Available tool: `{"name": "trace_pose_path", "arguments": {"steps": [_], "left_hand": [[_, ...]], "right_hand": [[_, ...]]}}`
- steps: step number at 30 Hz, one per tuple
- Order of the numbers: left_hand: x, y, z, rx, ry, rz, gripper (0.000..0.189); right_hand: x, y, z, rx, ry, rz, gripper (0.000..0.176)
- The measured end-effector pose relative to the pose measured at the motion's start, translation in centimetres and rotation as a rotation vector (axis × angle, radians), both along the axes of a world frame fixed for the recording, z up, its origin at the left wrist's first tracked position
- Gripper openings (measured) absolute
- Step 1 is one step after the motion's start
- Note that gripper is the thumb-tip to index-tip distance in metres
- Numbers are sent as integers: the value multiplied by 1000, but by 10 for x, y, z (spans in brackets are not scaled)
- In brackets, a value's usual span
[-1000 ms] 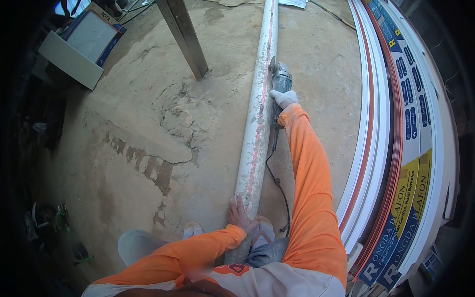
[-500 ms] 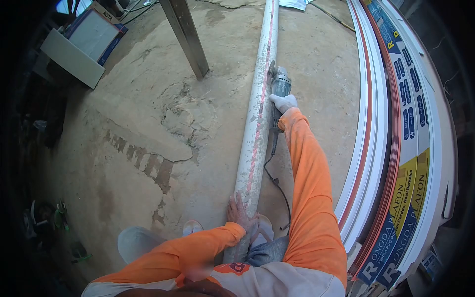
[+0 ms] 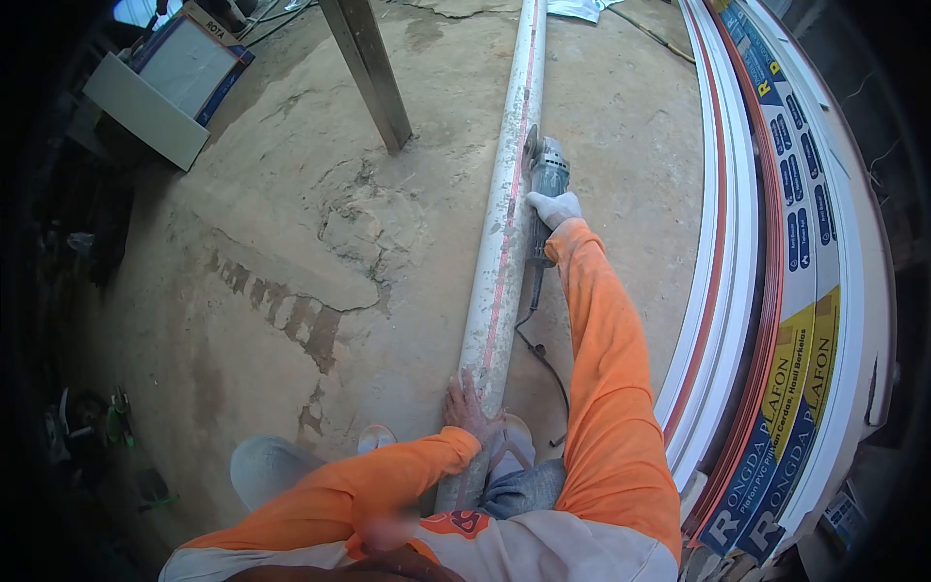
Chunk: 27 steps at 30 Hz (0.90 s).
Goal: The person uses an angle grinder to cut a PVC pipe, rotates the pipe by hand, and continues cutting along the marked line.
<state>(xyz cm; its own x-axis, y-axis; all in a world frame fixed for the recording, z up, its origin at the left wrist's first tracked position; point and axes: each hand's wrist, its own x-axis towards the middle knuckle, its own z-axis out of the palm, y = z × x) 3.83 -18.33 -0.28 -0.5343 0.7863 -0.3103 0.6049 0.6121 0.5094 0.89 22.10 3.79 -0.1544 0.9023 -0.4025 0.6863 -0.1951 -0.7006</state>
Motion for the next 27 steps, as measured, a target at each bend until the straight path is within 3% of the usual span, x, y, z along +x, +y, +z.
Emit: {"name": "trace_pose_path", "arguments": {"steps": [27], "left_hand": [[1,1,2,-23,-9,19,114]], "right_hand": [[10,-31,12,-52,31,9,65]]}}
